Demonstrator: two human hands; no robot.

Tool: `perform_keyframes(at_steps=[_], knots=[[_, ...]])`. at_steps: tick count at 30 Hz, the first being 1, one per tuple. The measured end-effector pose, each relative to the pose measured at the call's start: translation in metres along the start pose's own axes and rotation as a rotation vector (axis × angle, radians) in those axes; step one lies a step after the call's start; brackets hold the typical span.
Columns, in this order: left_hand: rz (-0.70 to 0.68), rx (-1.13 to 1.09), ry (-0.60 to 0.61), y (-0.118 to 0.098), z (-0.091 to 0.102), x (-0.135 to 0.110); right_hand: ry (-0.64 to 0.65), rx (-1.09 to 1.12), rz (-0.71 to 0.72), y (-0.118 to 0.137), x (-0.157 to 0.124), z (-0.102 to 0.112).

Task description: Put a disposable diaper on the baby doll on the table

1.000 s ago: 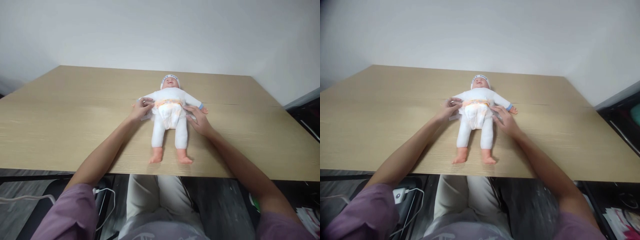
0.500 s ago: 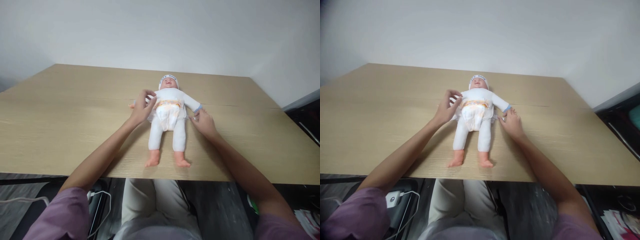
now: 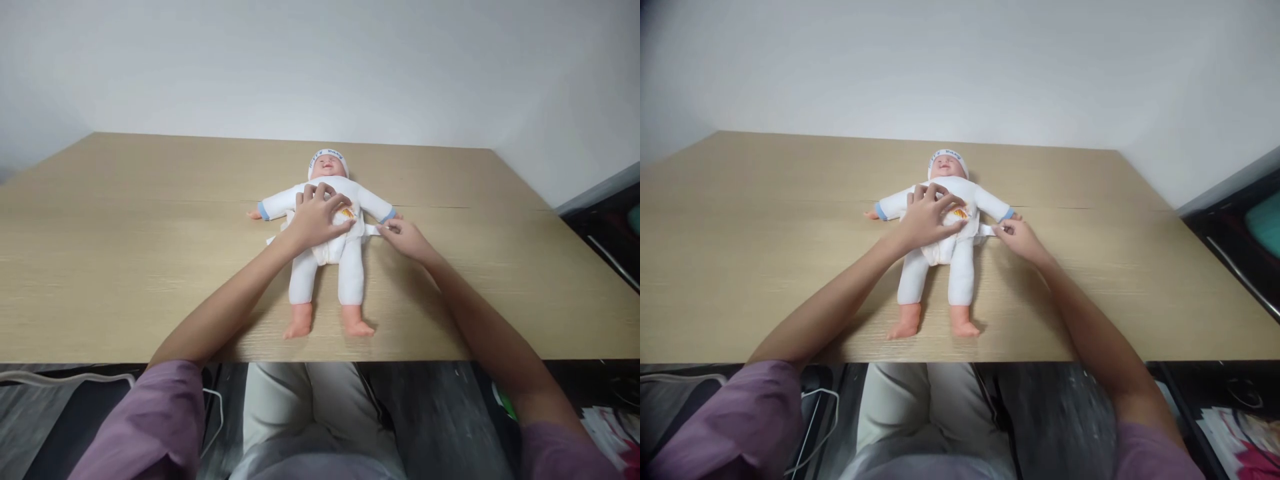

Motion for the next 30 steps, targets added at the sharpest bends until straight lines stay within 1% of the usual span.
perform_keyframes(at_steps=[3, 6, 8, 11, 13, 15, 16, 18, 19, 21, 23, 25, 27, 28, 30], knots=[[0.021, -0.003, 0.015, 0.001, -0.001, -0.001, 0.019, 0.199, 0.019, 0.019, 0.004, 0.008], [0.01, 0.002, 0.026, 0.0, -0.003, -0.002, 0.037, 0.223, 0.052, 0.043, 0.021, 0.006], [0.007, -0.002, 0.022, 0.0, -0.003, -0.001, 0.053, 0.205, 0.087, 0.059, 0.036, -0.003], [0.029, -0.01, 0.022, 0.0, -0.004, -0.001, 0.086, 0.166, 0.11, 0.074, 0.057, -0.024], [0.052, -0.023, 0.025, 0.001, -0.004, 0.0, 0.048, 0.127, 0.111, 0.078, 0.061, -0.035], [0.069, -0.037, 0.025, 0.001, -0.004, -0.001, -0.05, 0.087, 0.155, 0.08, 0.056, -0.04], [0.072, -0.042, 0.024, 0.001, -0.004, -0.001, -0.109, 0.064, 0.204, 0.081, 0.049, -0.041], [0.07, -0.051, 0.019, 0.001, -0.005, -0.001, -0.213, 0.012, 0.352, 0.082, 0.03, -0.04], [0.067, -0.059, 0.018, 0.002, -0.006, -0.001, -0.244, -0.017, 0.434, 0.082, 0.02, -0.04], [0.067, -0.095, 0.015, 0.004, -0.007, 0.001, -0.235, -0.067, 0.57, 0.08, 0.002, -0.04], [0.077, -0.175, 0.017, 0.01, -0.008, 0.001, -0.167, -0.088, 0.637, 0.075, -0.008, -0.042], [0.079, -0.311, -0.003, 0.019, -0.006, -0.001, -0.116, -0.099, 0.653, 0.069, -0.012, -0.043], [0.06, -0.438, -0.06, 0.031, -0.001, -0.009, -0.104, -0.102, 0.661, 0.066, -0.012, -0.044], [0.052, -0.467, -0.098, 0.039, 0.002, -0.016, -0.107, -0.1, 0.669, 0.065, -0.012, -0.044], [0.055, -0.446, -0.161, 0.056, 0.007, -0.034, -0.112, -0.099, 0.687, 0.065, -0.011, -0.044]])
Point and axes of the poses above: each hand's wrist, its own x-axis towards the middle knuckle, its own z-axis out of the back of the hand, y = z × x, the point moved 4 cm from there along x, towards the middle knuckle, and after that the axes turned 3 degrees about y, right-handed, at the moved point
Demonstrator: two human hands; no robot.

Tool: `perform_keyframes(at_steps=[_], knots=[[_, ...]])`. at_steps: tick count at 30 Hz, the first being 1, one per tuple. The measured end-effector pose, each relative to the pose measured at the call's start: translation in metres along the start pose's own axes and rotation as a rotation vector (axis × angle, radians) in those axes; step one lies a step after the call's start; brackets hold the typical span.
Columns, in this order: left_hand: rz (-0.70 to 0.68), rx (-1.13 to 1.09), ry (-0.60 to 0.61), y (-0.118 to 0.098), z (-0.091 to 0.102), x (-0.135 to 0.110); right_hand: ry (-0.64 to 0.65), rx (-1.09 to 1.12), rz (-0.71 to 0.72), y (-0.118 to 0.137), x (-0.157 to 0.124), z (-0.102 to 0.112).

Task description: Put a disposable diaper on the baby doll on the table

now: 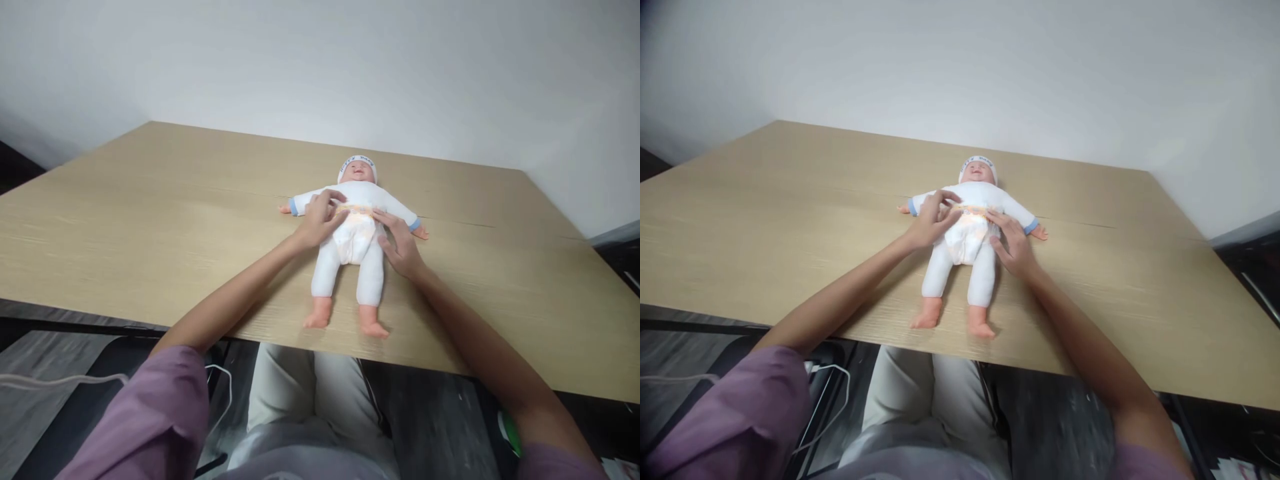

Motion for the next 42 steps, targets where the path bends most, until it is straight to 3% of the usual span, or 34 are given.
perform_keyframes(at_steps=[3, 6, 9, 13, 15, 20, 24, 29, 32, 37, 42], knots=[[0.038, 0.116, -0.037, 0.025, 0.021, -0.027, 0.018, -0.024, 0.008, -0.001, 0.0, -0.001], [0.099, 0.246, 0.006, 0.048, 0.033, -0.045, 0.04, -0.081, -0.025, -0.003, 0.0, 0.0], [0.18, 0.368, 0.07, 0.061, 0.035, -0.05, 0.015, -0.163, -0.042, 0.004, 0.004, 0.004], [0.296, 0.442, 0.15, 0.062, 0.031, -0.049, -0.091, -0.276, -0.048, 0.031, 0.024, 0.006], [0.347, 0.408, 0.165, 0.061, 0.03, -0.049, -0.075, -0.288, -0.044, 0.049, 0.041, -0.001], [0.455, 0.229, 0.122, 0.064, 0.038, -0.049, 0.145, -0.343, -0.051, 0.075, 0.083, -0.034], [0.493, 0.079, 0.131, 0.071, 0.05, -0.048, 0.272, -0.366, -0.166, 0.065, 0.098, -0.054], [0.46, -0.161, 0.092, 0.063, 0.061, -0.029, 0.291, -0.275, -0.218, 0.052, 0.1, -0.057], [0.412, -0.239, 0.074, 0.044, 0.055, -0.01, 0.281, -0.196, -0.225, 0.052, 0.1, -0.052], [0.329, -0.362, 0.135, 0.013, 0.02, 0.012, 0.242, -0.04, -0.296, 0.048, 0.102, -0.047], [0.233, -0.454, 0.069, 0.016, 0.001, 0.01, 0.2, 0.014, -0.348, 0.041, 0.103, -0.044]])
Point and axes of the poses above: each hand's wrist, its own x-axis towards the middle knuckle, its own z-axis out of the back of the hand, y = z × x, the point moved 4 cm from there along x, towards the middle knuckle, and after that the axes turned 3 degrees about y, right-handed, at the moved point
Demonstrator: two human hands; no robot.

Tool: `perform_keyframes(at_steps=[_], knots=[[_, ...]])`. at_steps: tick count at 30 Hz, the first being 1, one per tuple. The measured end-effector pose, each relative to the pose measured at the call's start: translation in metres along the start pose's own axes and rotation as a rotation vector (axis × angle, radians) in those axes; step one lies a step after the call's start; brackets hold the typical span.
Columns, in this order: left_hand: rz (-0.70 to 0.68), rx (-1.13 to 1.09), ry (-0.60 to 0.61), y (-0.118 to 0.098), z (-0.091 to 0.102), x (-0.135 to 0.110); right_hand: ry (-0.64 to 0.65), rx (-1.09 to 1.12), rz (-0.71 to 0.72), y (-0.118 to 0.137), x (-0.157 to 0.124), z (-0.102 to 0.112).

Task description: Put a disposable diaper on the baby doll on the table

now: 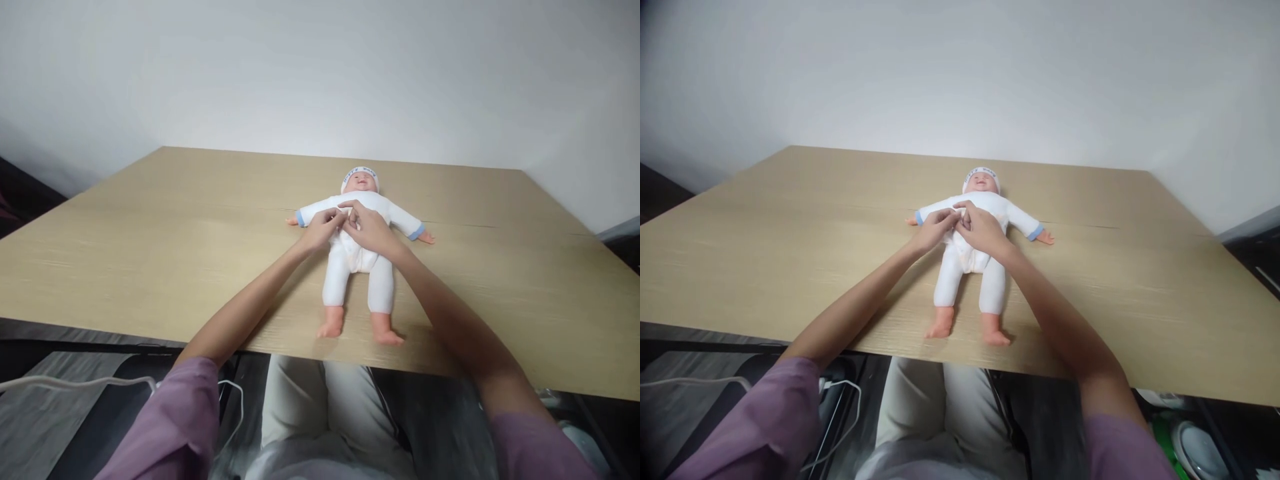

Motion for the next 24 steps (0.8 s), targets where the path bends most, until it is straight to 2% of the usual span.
perform_keyframes(at_steps=[2, 5, 8, 12, 16, 19, 21, 24], knots=[[-0.047, -0.044, -0.058, 0.008, 0.003, -0.003, -0.026, -0.01, -0.008, -0.001, 0.0, 0.001], [-0.034, -0.03, -0.149, 0.022, 0.008, -0.009, -0.047, -0.019, -0.031, -0.003, 0.0, 0.0], [0.012, 0.001, -0.121, 0.035, 0.008, -0.009, -0.094, -0.029, -0.04, -0.006, 0.0, -0.002], [0.059, 0.018, -0.096, 0.043, 0.011, -0.003, -0.251, -0.073, 0.036, -0.004, 0.001, 0.0], [0.095, 0.077, -0.202, 0.031, 0.022, -0.009, -0.371, -0.097, 0.084, 0.013, -0.014, 0.011], [-0.055, 0.179, -0.278, -0.003, 0.027, -0.038, -0.356, -0.021, 0.128, 0.034, -0.05, 0.02], [-0.206, 0.252, -0.18, -0.029, 0.022, -0.065, -0.243, 0.068, 0.181, 0.043, -0.083, 0.02], [-0.27, 0.392, 0.242, -0.048, -0.002, -0.105, 0.004, 0.101, 0.183, 0.04, -0.132, 0.009]])
Point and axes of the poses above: each hand's wrist, its own x-axis towards the middle knuckle, its own z-axis out of the back of the hand, y = z × x, the point moved 4 cm from there along x, towards the middle knuckle, and after that the axes turned 3 degrees about y, right-handed, at the moved point
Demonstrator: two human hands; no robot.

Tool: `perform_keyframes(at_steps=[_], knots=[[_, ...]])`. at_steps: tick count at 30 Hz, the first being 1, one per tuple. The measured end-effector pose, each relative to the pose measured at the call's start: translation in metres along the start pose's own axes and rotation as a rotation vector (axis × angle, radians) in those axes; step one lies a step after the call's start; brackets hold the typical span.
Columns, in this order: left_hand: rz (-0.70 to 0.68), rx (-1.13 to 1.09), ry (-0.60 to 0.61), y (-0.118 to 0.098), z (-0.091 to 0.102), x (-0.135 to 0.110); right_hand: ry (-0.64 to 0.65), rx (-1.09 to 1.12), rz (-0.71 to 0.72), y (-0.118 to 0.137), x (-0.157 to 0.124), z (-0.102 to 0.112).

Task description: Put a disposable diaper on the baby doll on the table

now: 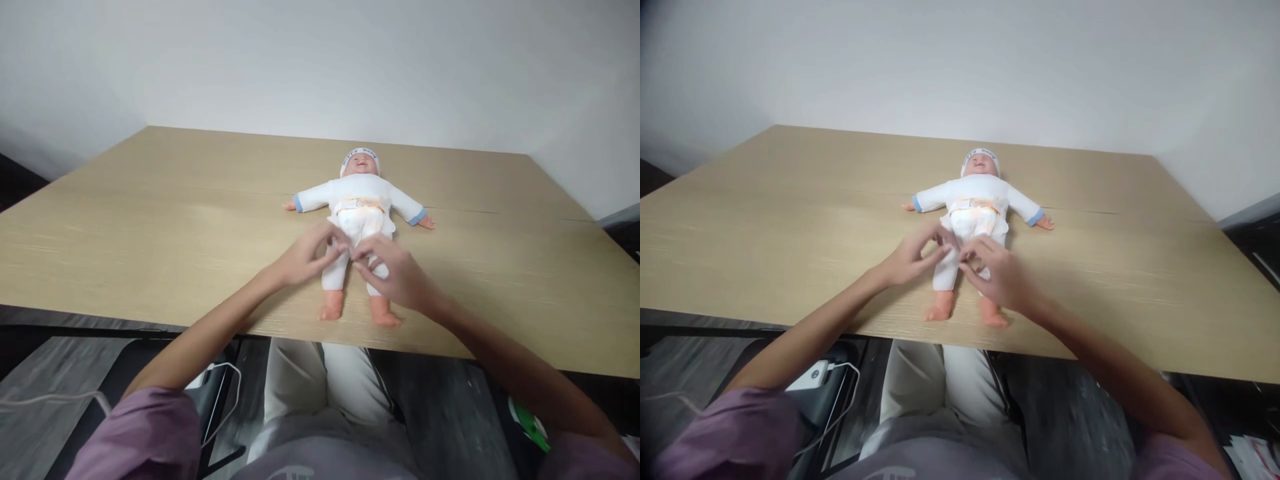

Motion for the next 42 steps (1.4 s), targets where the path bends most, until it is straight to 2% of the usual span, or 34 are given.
perform_keyframes(at_steps=[2, 3, 6, 8, 11, 14, 20, 26, 34, 37, 42], knots=[[-0.002, 0.097, 0.223, -0.007, -0.017, -0.014, 0.05, -0.071, -0.049, -0.009, -0.024, -0.004], [0.019, 0.148, 0.258, -0.006, -0.023, -0.018, 0.027, -0.129, -0.079, -0.014, -0.031, -0.003], [0.123, 0.234, 0.146, 0.005, -0.031, -0.016, -0.071, -0.266, -0.197, -0.031, -0.034, 0.004], [0.191, 0.286, 0.061, 0.013, -0.034, -0.008, -0.08, -0.306, -0.266, -0.038, -0.025, 0.006], [0.242, 0.4, 0.013, 0.016, -0.039, 0.006, -0.047, -0.379, -0.251, -0.04, -0.011, -0.001], [0.243, 0.428, 0.003, 0.015, -0.042, 0.011, -0.053, -0.452, -0.194, -0.04, -0.01, -0.012], [0.204, 0.328, -0.037, 0.015, -0.041, 0.004, -0.103, -0.448, -0.133, -0.039, -0.025, -0.022], [0.129, 0.291, -0.127, 0.012, -0.04, -0.001, -0.152, -0.331, -0.166, -0.036, -0.026, -0.021], [0.165, 0.251, -0.073, 0.012, -0.039, 0.004, -0.132, -0.264, -0.2, -0.038, -0.021, -0.024], [0.173, 0.128, -0.14, 0.018, -0.037, 0.006, -0.173, -0.186, -0.304, -0.044, -0.02, -0.022], [0.298, -0.288, -0.281, 0.041, -0.038, 0.003, -0.24, 0.046, -0.432, -0.055, -0.017, -0.003]])
Point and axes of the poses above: each hand's wrist, its own x-axis towards the middle knuckle, its own z-axis out of the back of the hand, y = z × x, the point moved 4 cm from there along x, towards the middle knuckle, and after that the axes turned 3 degrees about y, right-handed, at the moved point
